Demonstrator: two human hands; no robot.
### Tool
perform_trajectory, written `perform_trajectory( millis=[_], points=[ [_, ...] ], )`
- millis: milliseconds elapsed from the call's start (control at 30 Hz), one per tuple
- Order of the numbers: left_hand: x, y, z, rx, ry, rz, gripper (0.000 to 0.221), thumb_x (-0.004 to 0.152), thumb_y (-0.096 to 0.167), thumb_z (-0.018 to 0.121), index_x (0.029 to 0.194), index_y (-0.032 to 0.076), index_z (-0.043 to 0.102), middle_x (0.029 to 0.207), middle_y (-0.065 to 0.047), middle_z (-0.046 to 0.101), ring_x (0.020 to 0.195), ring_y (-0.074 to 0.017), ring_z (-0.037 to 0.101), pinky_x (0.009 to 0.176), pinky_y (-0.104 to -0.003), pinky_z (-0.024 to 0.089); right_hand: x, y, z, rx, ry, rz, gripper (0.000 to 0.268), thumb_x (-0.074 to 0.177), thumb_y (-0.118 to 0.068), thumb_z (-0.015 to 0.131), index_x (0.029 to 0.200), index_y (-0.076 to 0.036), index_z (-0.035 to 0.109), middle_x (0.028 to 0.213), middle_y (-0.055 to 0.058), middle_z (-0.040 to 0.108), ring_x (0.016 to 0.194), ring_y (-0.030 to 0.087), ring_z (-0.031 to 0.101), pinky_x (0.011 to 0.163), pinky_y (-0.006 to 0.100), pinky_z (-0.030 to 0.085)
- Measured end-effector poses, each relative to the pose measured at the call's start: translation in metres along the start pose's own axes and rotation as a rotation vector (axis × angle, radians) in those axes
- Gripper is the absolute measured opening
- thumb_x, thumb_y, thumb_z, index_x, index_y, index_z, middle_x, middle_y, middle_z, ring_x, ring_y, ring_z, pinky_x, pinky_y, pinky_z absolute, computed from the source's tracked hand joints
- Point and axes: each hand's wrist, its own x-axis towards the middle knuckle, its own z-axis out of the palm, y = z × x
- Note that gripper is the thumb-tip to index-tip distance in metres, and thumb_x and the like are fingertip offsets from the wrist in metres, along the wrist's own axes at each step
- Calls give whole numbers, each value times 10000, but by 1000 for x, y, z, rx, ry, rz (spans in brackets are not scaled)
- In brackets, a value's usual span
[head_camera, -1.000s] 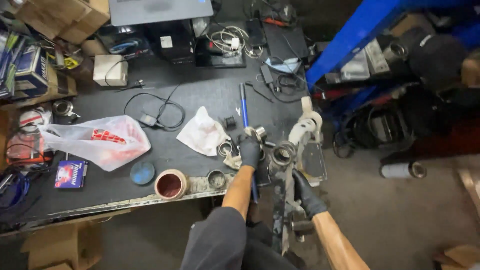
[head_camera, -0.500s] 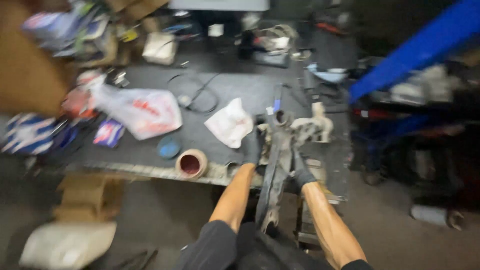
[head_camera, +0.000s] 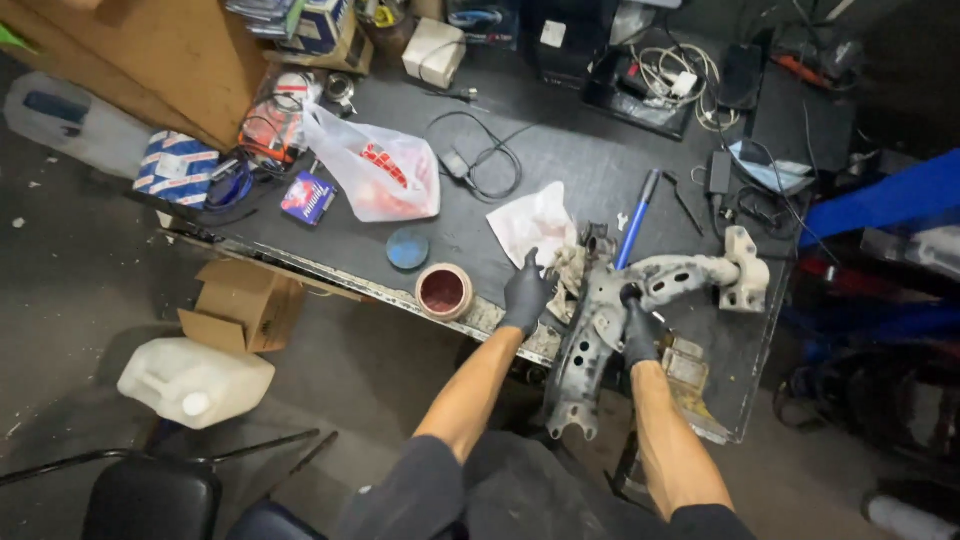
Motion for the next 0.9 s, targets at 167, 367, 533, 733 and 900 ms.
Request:
perform_trajectory(
  millis=[167,367,533,733,900],
  points=[
    [-31,-23,-31,-54,-85,101,768,964,507,607,1597,215,285,1281,-84,711,1186,-345,671,998,-561,529,131,82,25,-49,88,-25,683,731,-478,906,1066,92,736,1130,244,727,1096,347,699,791,476,608],
    [-40,-35,-70,-12,-57,160,717,970,370,645,1598,258,317,1274,-52,715,1085,-233,720,926,-427,578,95,45,6,-435,-36,-72,826,952,-663,513,1079,122,736,1161,248,747,1250,356,646,1139,478,392],
    [-34,-37,-88,202,308,344,426,924,417,682,1276,179,654,1087,-75,765,1017,-267,737,833,-451,624,68,26,-20,-483,-44,-234,748,906,-702,581,780,8,780,724,184,732,895,381,752,767,502,593],
    [24,-66,-164,313,603,337,443,960,356,649,1305,77,637,957,-147,732,913,-346,728,780,-465,620,19,37,-10,-21,433,-842,439,958,-184,726,1357,-47,602,1185,264,675,1123,433,647,966,510,523],
    [177,-134,-221,750,644,390,306,855,332,702,1086,132,683,837,-58,671,861,-274,706,777,-401,580,-105,-49,23,-96,91,-1057,325,948,-220,762,1220,-50,708,944,220,753,968,385,724,794,456,580]
  ],
)
